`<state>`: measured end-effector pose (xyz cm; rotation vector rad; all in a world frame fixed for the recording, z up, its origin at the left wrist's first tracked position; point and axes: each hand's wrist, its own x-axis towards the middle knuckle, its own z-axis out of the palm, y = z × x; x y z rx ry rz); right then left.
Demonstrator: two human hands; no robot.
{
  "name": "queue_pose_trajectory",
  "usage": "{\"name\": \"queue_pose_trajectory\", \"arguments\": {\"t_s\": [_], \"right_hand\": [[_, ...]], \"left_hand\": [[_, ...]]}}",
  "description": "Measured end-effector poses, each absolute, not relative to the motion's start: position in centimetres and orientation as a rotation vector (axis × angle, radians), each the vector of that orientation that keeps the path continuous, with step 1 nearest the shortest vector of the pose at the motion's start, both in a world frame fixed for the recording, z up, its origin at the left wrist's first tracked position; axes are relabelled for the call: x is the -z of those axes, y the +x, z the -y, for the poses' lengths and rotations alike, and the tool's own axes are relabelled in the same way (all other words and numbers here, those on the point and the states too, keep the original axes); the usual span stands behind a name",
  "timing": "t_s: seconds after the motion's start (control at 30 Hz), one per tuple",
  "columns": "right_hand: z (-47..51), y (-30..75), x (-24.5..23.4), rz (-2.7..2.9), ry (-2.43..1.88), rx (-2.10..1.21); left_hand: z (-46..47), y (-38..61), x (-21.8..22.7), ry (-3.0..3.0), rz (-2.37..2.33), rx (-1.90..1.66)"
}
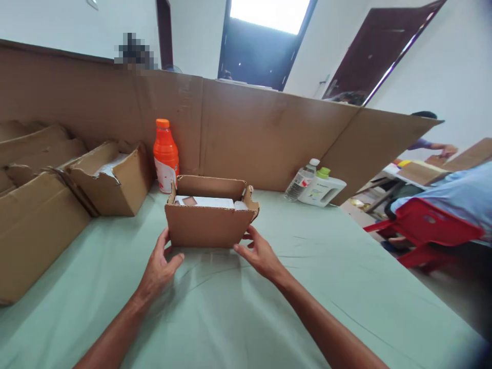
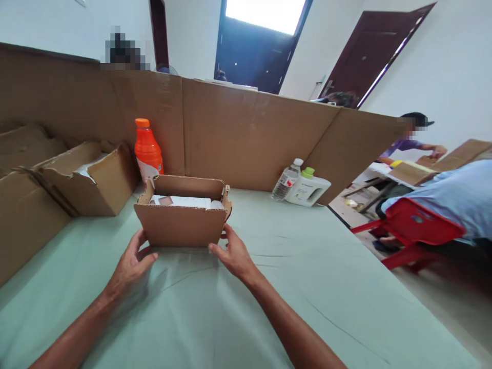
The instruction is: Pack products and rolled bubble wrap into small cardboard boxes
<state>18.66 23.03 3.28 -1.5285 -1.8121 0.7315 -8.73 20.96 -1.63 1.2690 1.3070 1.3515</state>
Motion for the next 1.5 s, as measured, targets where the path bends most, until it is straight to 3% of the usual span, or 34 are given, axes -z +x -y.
{"name": "queue_pose_trajectory", "arguments": {"t_s": [0.33, 0.63, 0.83, 1.07, 1.5], "right_hand": [[-22.3, 18.9, -3.1, 1.819, -1.343, -0.963], [-29.7, -0.2, -1.2, 1.971, -0.736, -1.258], [-31.1, -9.7, 3.1, 1.986, -0.710, -1.091], [-29.5, -12.0, 7.5, 2.143, -0.849, -0.786], [-25.2, -11.2, 4.2, 2.505, -0.898, -0.437]], "left_hand": [[-8.2, -4.6, 3.8, 1.079, -1.323, -1.451], [-7.1, -10.4, 5.4, 0.821, -1.728, -1.884], [-9.5, -15.1, 4.8, 0.782, -1.761, -1.944], [-11.5, -17.6, 4.3, 0.718, -1.750, -1.983], [-8.6, -13.5, 5.6, 0.673, -1.830, -1.783]]}}
